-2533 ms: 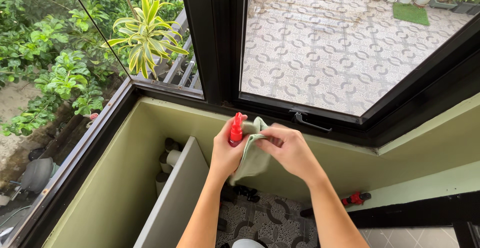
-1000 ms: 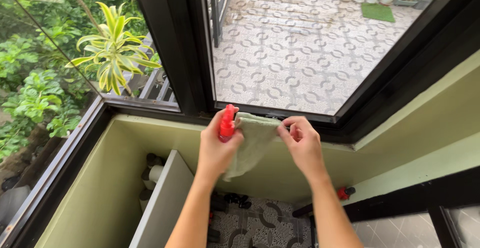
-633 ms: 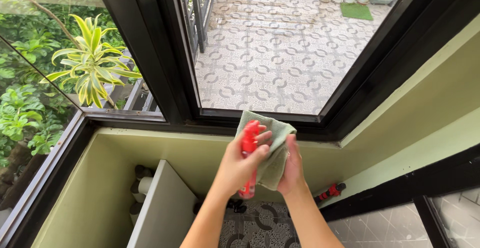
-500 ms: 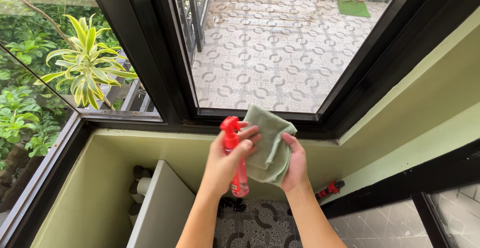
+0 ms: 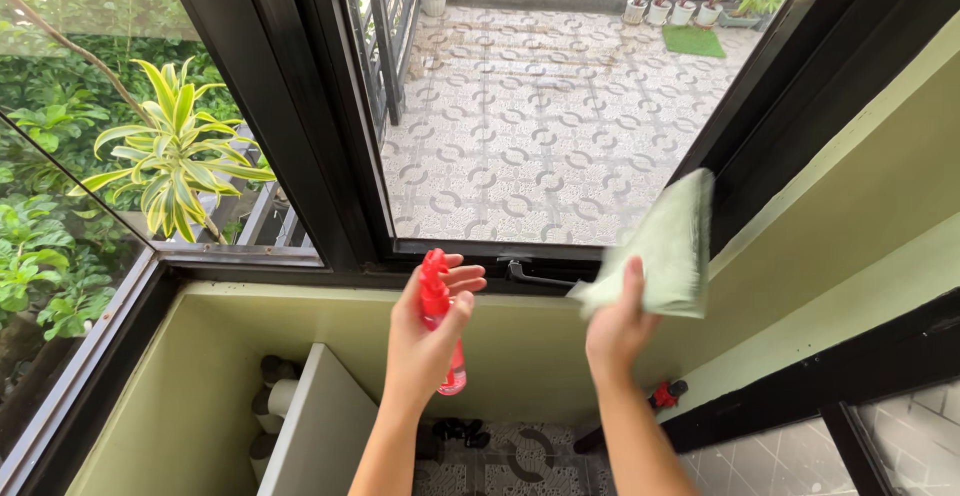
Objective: The person closes a window, sprays liquid onto the window glass with a spray bottle, and wipes the pane with a cloth.
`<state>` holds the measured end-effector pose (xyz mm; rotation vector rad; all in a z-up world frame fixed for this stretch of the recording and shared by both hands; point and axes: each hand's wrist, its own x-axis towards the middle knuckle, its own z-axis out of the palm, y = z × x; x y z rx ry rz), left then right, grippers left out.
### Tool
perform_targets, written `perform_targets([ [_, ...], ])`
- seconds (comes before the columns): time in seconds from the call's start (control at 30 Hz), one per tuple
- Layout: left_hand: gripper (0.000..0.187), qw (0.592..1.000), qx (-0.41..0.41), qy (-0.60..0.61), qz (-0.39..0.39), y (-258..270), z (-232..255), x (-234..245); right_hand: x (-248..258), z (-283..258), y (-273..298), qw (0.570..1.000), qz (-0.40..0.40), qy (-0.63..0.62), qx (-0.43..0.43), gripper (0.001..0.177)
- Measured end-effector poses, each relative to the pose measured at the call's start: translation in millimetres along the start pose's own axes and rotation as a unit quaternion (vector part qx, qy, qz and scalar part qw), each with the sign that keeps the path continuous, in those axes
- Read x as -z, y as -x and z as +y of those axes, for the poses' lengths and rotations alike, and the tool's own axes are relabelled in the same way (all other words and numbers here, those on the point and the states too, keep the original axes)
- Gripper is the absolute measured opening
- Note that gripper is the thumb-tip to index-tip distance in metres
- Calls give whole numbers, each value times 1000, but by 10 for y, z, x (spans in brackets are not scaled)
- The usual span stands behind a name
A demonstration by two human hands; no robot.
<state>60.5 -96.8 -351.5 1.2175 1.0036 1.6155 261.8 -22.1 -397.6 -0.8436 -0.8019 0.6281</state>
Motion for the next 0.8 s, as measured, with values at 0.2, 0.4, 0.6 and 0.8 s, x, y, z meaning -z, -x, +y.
perform_targets([
  [0.2,40,995,-60,-37,69,-254,111,-36,-470,307,-728,791,-138,437,405,77],
  [0.4,44,967,-203,-113,107,-533,341,29,-610,780,-781,725,-163,489,456,80],
  [0.6,50,929,-301,-165,135,-719,406,137,-843,893,-728,668,-245,538,452,69],
  [0.8,69,942,-293,-121,112,-846,386,233,-1369,688,-594,624,-232,525,530,69],
])
